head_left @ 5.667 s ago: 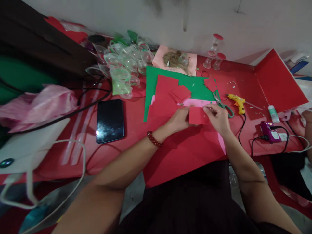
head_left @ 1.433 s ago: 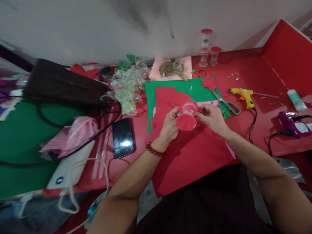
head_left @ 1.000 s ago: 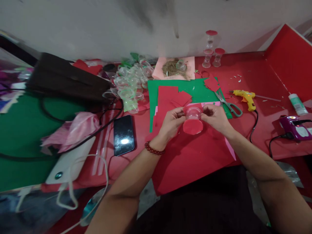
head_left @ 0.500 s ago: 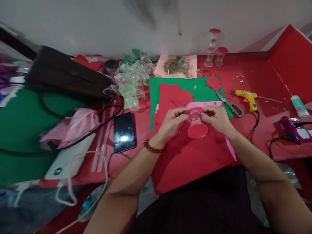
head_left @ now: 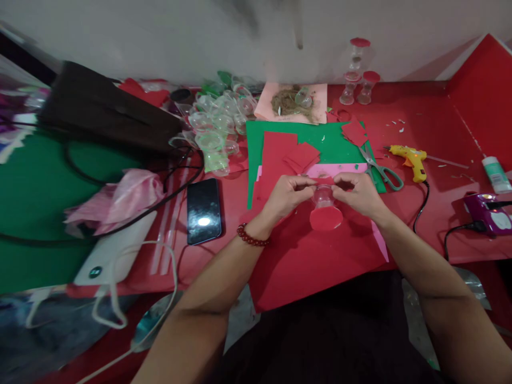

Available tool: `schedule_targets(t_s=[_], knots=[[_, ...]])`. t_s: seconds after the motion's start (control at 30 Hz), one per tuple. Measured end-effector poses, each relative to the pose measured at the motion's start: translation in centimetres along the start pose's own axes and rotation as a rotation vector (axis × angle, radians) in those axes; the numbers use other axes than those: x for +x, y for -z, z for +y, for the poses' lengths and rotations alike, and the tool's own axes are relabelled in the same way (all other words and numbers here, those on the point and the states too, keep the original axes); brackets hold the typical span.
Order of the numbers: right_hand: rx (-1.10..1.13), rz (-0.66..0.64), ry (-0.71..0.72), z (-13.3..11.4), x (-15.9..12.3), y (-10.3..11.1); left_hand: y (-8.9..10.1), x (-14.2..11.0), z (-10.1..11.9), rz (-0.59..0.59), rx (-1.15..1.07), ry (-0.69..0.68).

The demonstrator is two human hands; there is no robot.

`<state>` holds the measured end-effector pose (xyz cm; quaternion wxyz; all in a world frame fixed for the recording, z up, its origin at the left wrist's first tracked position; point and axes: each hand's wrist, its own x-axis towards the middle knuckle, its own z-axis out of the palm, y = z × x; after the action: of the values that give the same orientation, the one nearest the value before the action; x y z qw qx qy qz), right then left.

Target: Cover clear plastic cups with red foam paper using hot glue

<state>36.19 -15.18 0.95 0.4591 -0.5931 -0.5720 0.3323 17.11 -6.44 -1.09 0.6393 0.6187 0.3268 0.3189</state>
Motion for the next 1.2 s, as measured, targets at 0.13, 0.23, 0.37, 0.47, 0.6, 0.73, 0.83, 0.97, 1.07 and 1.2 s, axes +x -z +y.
schedule_targets(t_s=[0.13, 0.23, 0.37, 0.47, 0.6, 0.73, 0.83, 0.97, 1.07, 1.2], knots=[[-0.016, -0.071, -0.003, 0.0, 0.0, 0.1, 0.0, -0.2, 0.2, -0.064, 0.057, -0.012], [-0.044, -0.106, -0.012, 0.1, 0.0, 0.1, -0.1, -0.3, 0.1, -0.108, 0.076, -0.036], [-0.077, -0.097, -0.016, 0.4, 0.0, 0.1, -0.3, -0.3, 0.1, -0.077, 0.118, -0.06], [-0.067, -0.11, -0.024, 0.5, 0.1, 0.2, -0.2, -0.3, 0.1, -0.055, 0.15, -0.063], [-0.018, -0.118, -0.027, 0.6, 0.3, 0.3, -0.2, -0.2, 0.2, 0.001, 0.133, -0.05], [0.096, -0.098, -0.075, 0.9, 0.6, 0.3, -0.6, -0.2, 0.1, 0.111, 0.042, -0.029], [0.169, -0.039, -0.14, 1.6, 0.7, 0.1, -1.1, -0.2, -0.2, 0.167, -0.117, 0.012], [0.177, 0.053, -0.179, 2.5, 1.0, -0.2, -1.2, -0.1, -0.7, 0.129, -0.297, 0.125], [0.224, 0.076, -0.198, 3.0, 1.2, -0.4, -0.9, 0.2, -0.9, 0.06, -0.349, 0.214], [0.308, 0.08, -0.275, 3.3, 1.3, -0.5, -0.6, 0.5, -1.3, 0.01, -0.379, 0.254]])
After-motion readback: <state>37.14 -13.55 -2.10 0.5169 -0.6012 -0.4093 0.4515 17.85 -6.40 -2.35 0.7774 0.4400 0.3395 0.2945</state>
